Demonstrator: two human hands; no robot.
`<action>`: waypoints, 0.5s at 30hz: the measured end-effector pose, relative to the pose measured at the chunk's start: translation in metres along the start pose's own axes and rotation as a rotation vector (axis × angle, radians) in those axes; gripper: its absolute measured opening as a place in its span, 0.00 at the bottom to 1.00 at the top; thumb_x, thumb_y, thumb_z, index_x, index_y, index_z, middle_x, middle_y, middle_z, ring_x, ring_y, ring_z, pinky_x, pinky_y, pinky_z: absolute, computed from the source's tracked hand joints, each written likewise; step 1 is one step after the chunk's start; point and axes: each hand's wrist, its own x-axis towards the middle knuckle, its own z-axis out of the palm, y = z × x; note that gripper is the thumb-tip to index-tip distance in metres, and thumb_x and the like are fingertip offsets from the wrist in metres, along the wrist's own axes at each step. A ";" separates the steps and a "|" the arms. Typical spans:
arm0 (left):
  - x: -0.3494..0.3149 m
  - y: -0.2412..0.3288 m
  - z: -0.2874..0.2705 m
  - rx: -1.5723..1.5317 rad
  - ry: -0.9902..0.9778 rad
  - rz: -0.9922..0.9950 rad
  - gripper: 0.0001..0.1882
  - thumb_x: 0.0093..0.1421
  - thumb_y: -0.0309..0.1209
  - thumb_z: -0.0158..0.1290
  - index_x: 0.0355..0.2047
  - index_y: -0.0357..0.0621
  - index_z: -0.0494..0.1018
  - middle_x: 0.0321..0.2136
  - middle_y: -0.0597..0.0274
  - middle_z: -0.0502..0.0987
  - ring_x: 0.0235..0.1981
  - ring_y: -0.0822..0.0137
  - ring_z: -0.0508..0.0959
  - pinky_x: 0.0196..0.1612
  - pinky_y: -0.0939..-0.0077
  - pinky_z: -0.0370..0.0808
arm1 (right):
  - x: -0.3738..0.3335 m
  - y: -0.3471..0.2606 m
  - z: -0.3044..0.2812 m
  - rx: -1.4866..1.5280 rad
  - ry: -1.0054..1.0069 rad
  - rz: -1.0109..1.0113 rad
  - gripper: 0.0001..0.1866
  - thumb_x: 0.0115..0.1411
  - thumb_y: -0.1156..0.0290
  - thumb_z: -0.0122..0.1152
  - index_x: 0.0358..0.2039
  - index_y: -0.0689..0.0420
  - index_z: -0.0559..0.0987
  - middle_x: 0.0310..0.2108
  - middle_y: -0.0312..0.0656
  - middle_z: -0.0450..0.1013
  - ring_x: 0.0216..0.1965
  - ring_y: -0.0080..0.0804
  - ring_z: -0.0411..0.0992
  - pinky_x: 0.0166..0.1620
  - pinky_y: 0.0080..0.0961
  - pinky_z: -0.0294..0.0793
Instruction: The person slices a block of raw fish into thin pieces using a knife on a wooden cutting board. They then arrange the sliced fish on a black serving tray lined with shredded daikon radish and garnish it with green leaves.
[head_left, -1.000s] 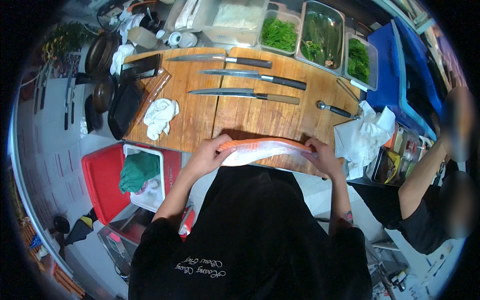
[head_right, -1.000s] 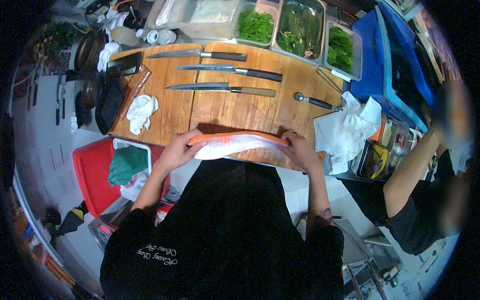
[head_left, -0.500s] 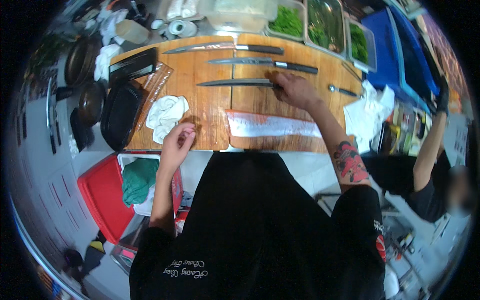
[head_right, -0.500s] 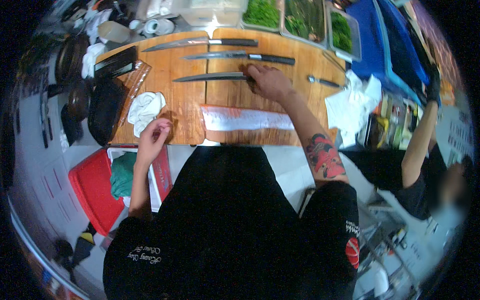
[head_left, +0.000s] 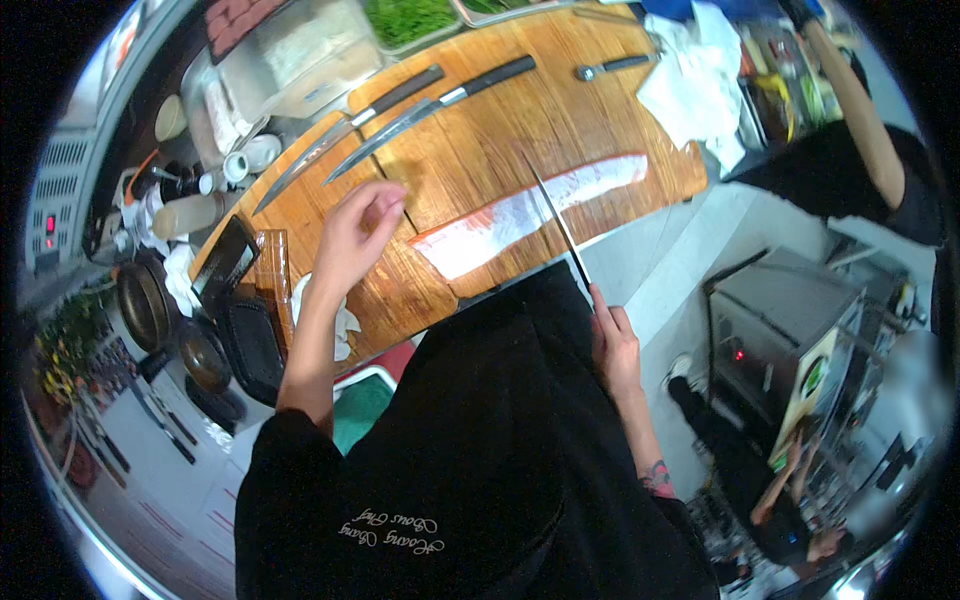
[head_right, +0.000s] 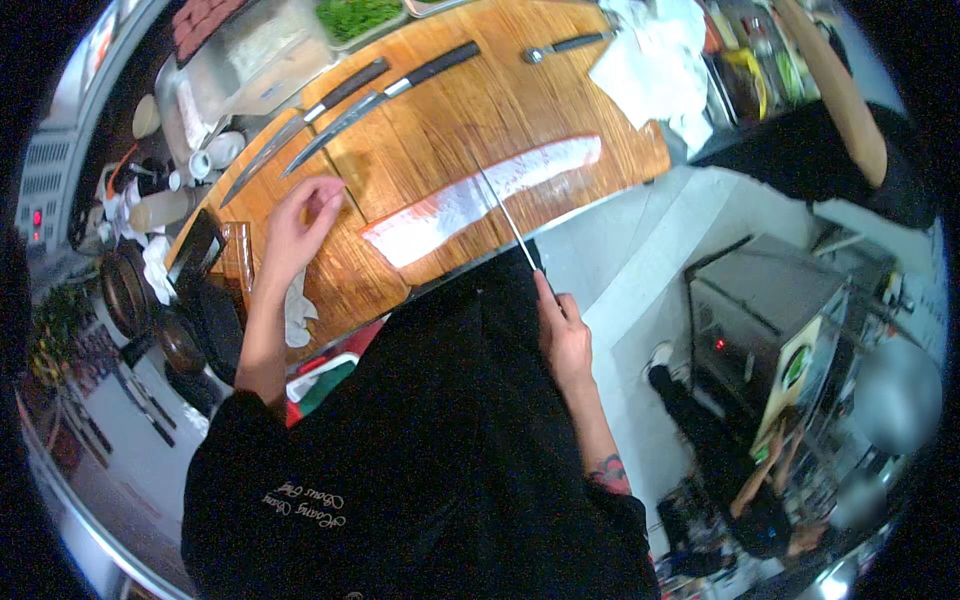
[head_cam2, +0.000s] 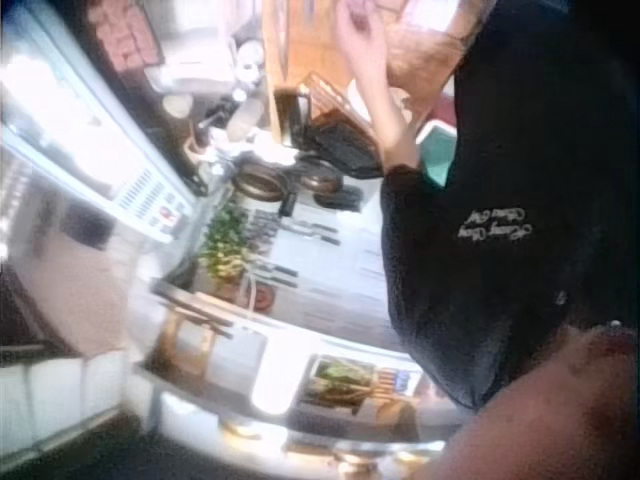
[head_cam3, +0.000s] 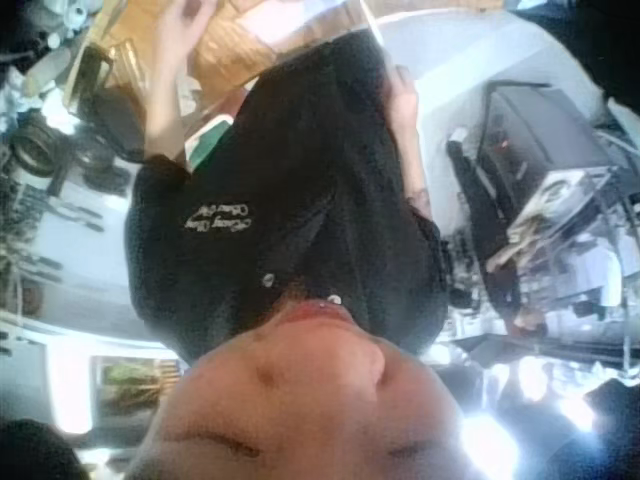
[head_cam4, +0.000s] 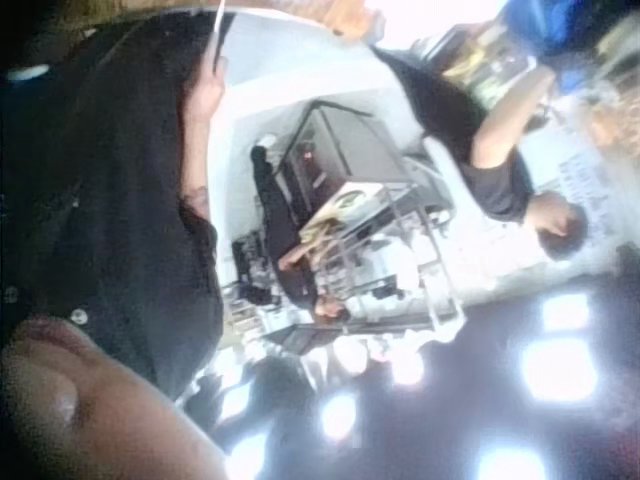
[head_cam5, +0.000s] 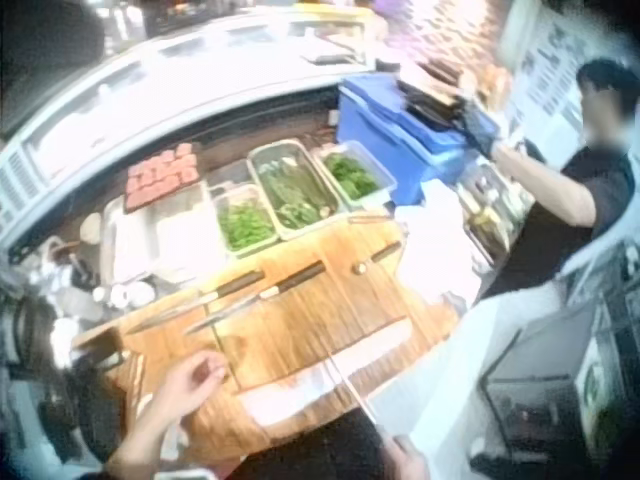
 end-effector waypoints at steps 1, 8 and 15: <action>0.015 0.001 0.011 0.015 -0.088 0.070 0.09 0.64 0.26 0.57 0.44 0.39 0.77 0.34 0.59 0.79 0.35 0.68 0.78 0.40 0.75 0.75 | -0.001 0.000 0.009 -0.039 0.017 0.014 0.28 0.66 0.78 0.56 0.66 0.44 0.71 0.32 0.48 0.69 0.32 0.47 0.74 0.39 0.39 0.77; 0.054 -0.004 0.081 0.117 -0.399 0.180 0.13 0.62 0.31 0.59 0.45 0.39 0.76 0.38 0.53 0.77 0.41 0.57 0.79 0.46 0.67 0.76 | 0.012 0.006 0.025 -0.133 0.015 -0.009 0.41 0.60 0.80 0.56 0.70 0.29 0.62 0.38 0.44 0.71 0.30 0.51 0.77 0.34 0.46 0.80; 0.044 -0.004 0.112 0.133 -0.292 0.163 0.18 0.58 0.34 0.64 0.46 0.41 0.77 0.39 0.52 0.77 0.44 0.51 0.78 0.48 0.63 0.75 | 0.025 0.004 0.033 -0.154 0.045 -0.044 0.44 0.57 0.82 0.54 0.71 0.28 0.60 0.40 0.45 0.71 0.31 0.51 0.78 0.35 0.45 0.81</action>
